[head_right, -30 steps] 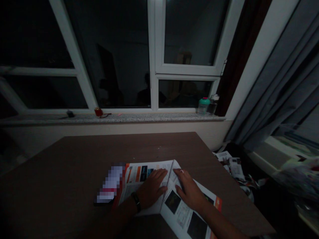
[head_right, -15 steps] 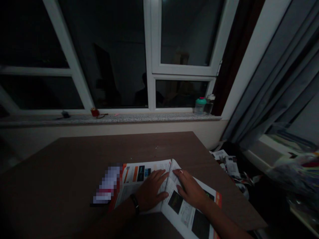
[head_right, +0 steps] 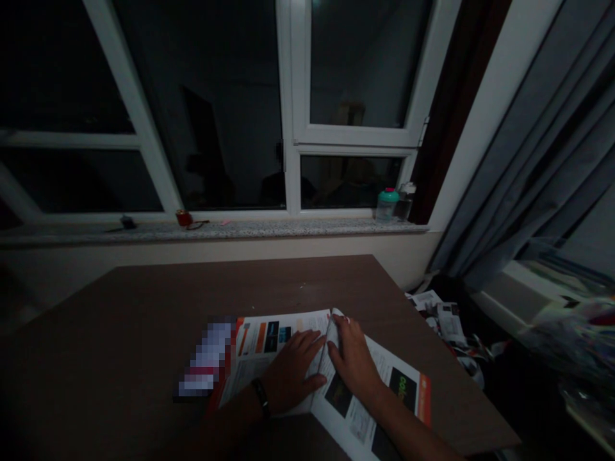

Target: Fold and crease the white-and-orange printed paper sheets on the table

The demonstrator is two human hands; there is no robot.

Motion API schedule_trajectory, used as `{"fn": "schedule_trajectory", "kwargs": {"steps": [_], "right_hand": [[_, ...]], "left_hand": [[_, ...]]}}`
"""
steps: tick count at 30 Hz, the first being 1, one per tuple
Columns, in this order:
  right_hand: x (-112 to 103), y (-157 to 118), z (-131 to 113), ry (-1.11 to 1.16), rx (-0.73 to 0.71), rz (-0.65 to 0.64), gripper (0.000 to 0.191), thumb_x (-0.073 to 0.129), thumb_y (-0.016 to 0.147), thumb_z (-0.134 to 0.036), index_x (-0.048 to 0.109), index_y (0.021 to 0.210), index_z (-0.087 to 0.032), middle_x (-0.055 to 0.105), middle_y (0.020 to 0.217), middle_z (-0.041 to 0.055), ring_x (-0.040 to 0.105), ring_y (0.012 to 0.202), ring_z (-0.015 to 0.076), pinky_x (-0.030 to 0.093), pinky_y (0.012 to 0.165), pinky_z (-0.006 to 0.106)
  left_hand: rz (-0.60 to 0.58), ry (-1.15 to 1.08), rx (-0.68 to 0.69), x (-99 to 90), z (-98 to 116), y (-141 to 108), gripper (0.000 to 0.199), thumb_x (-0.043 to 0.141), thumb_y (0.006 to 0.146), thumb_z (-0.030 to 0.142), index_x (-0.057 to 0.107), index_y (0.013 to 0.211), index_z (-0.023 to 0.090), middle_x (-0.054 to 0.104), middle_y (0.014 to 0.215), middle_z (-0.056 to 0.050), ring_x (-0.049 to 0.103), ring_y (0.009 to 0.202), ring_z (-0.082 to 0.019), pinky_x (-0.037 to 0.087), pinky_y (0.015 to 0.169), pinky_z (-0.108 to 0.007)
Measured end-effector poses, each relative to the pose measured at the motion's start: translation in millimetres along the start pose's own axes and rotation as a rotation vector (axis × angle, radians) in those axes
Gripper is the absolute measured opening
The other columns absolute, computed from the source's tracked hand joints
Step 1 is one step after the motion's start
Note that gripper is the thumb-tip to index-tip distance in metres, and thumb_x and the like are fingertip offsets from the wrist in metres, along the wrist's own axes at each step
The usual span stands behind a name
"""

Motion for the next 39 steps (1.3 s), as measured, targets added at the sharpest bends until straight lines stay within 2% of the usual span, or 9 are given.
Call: {"fn": "schedule_trajectory", "kwargs": {"steps": [5, 12, 26, 30, 33, 36, 39], "right_hand": [[8.5, -7.3, 10.2, -0.018, -0.004, -0.027, 0.047, 0.045, 0.092, -0.025, 0.036, 0.137, -0.021, 0.049, 0.125, 0.0124, 0.047, 0.118, 0.0284, 0.041, 0.103, 0.049], [-4.4, -15.9, 13.4, -0.012, 0.046, -0.088, 0.046, 0.045, 0.092, -0.027, 0.038, 0.137, -0.022, 0.05, 0.125, 0.0116, 0.048, 0.12, 0.0274, 0.042, 0.103, 0.046], [-23.9, -28.8, 27.1, -0.053, 0.026, -0.174, 0.047, 0.045, 0.093, -0.028, 0.036, 0.139, -0.021, 0.048, 0.132, 0.013, 0.047, 0.122, 0.0278, 0.041, 0.104, 0.046], [-28.6, -29.4, 30.9, -0.067, -0.003, -0.204, 0.047, 0.046, 0.092, -0.028, 0.037, 0.138, -0.021, 0.048, 0.132, 0.0128, 0.046, 0.124, 0.0277, 0.038, 0.107, 0.047], [-32.3, -27.3, 29.7, -0.093, -0.024, -0.229, 0.047, 0.048, 0.091, -0.029, 0.039, 0.136, -0.02, 0.05, 0.131, 0.0134, 0.046, 0.123, 0.0281, 0.038, 0.106, 0.046], [-31.6, -23.1, 23.8, -0.133, -0.029, -0.242, 0.043, 0.05, 0.088, -0.025, 0.045, 0.131, -0.019, 0.053, 0.125, 0.0131, 0.05, 0.118, 0.0286, 0.04, 0.103, 0.046], [-25.6, -18.0, 17.2, -0.147, 0.017, -0.171, 0.041, 0.047, 0.087, -0.02, 0.046, 0.128, -0.019, 0.054, 0.122, 0.0122, 0.052, 0.112, 0.0271, 0.043, 0.099, 0.045]], "left_hand": [[0.007, 0.0, 0.002, -0.2, -1.2, -1.5, 0.065, 0.057, 0.09, 0.045, 0.033, 0.144, 0.018, 0.039, 0.147, -0.013, 0.032, 0.136, -0.032, 0.022, 0.113, -0.053], [0.001, 0.009, -0.005, 2.3, -4.2, -2.0, 0.059, 0.054, 0.093, 0.041, 0.035, 0.143, 0.017, 0.04, 0.146, -0.013, 0.032, 0.136, -0.03, 0.022, 0.114, -0.051], [0.018, 0.034, 0.013, 6.5, -6.6, -3.4, 0.059, 0.059, 0.09, 0.038, 0.038, 0.141, 0.02, 0.038, 0.148, -0.012, 0.03, 0.137, -0.03, 0.022, 0.113, -0.052], [0.008, 0.027, 0.106, 0.7, 2.8, -3.3, 0.056, 0.06, 0.091, 0.036, 0.039, 0.142, 0.024, 0.04, 0.146, -0.01, 0.033, 0.135, -0.028, 0.024, 0.113, -0.048], [-0.021, -0.007, 0.238, -0.2, 10.8, -3.6, 0.052, 0.056, 0.094, 0.041, 0.04, 0.141, 0.028, 0.039, 0.146, -0.008, 0.037, 0.132, -0.027, 0.029, 0.11, -0.044], [-0.025, -0.021, 0.296, 2.6, 12.2, -3.8, 0.046, 0.05, 0.096, 0.045, 0.043, 0.139, 0.03, 0.041, 0.145, -0.008, 0.04, 0.13, -0.028, 0.032, 0.108, -0.044], [-0.022, -0.016, 0.311, 6.3, 9.9, -3.2, 0.046, 0.047, 0.097, 0.048, 0.044, 0.139, 0.028, 0.041, 0.144, -0.009, 0.04, 0.128, -0.029, 0.032, 0.107, -0.044]]}}
Point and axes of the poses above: each hand's wrist, its own y-axis towards the middle knuckle, its own x-axis out of the palm, z = x × y, the point moved 3 cm from there along y, towards the middle knuckle
